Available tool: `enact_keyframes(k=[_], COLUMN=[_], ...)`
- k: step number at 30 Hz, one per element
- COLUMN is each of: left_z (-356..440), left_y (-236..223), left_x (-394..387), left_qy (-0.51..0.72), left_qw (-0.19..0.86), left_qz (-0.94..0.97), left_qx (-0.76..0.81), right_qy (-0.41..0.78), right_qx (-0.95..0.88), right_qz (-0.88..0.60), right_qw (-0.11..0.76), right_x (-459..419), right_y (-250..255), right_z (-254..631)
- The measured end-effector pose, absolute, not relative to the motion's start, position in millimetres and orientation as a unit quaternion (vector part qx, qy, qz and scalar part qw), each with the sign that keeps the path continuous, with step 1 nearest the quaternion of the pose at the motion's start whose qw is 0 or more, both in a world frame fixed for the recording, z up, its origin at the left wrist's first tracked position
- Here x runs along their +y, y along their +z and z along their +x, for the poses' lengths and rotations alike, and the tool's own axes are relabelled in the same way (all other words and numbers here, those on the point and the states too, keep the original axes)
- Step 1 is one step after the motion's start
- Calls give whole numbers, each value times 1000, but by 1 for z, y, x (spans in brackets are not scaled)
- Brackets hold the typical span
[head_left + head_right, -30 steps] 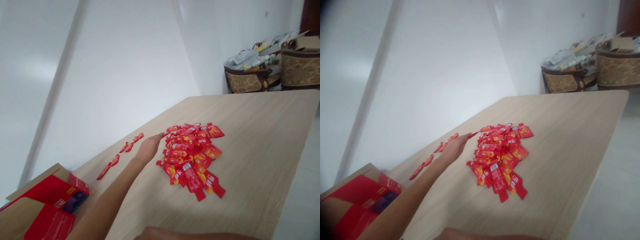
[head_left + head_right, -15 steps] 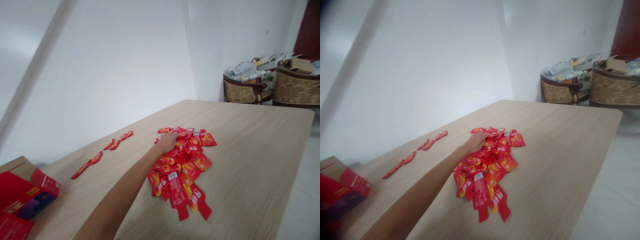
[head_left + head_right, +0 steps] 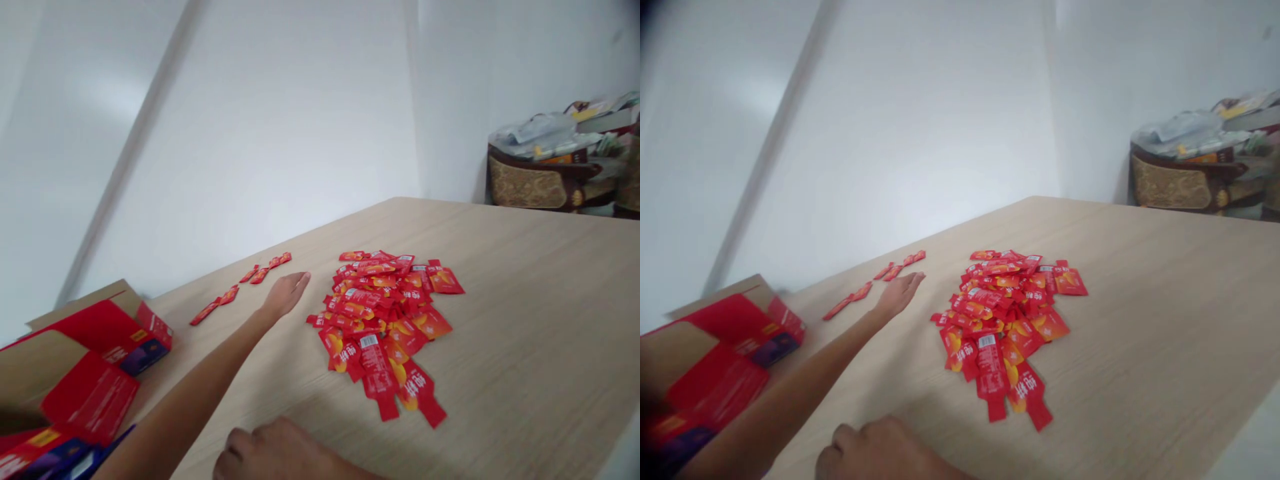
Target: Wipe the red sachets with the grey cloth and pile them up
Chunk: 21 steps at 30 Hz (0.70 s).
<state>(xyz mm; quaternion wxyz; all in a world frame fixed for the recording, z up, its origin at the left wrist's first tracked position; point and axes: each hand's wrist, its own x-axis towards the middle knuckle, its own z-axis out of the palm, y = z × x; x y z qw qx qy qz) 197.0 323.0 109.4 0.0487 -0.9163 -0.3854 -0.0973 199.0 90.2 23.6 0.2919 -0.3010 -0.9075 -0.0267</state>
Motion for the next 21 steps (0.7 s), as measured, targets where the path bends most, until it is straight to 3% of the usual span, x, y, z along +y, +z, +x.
enact_keyframes(k=[7, 12, 17, 21], left_z=[84, 40, 11, -10], left_y=[72, 28, 13, 14], left_x=[335, 336, 367, 407], left_qy=[-82, -115, -156, -181], left_qw=[93, 135, 169, 170], left_qz=[-797, -727, -673, -628], left_qx=[-591, -663, -703, -738], right_qy=[13, 68, 104, 52], right_qx=[-910, -905, -912, -909], right_qz=[-312, -355, -353, -350], right_qw=[275, 224, 181, 219], right_x=[85, 87, 93, 99], right_y=[1, -4, -14, -43], right_z=[194, 192, 188, 181])
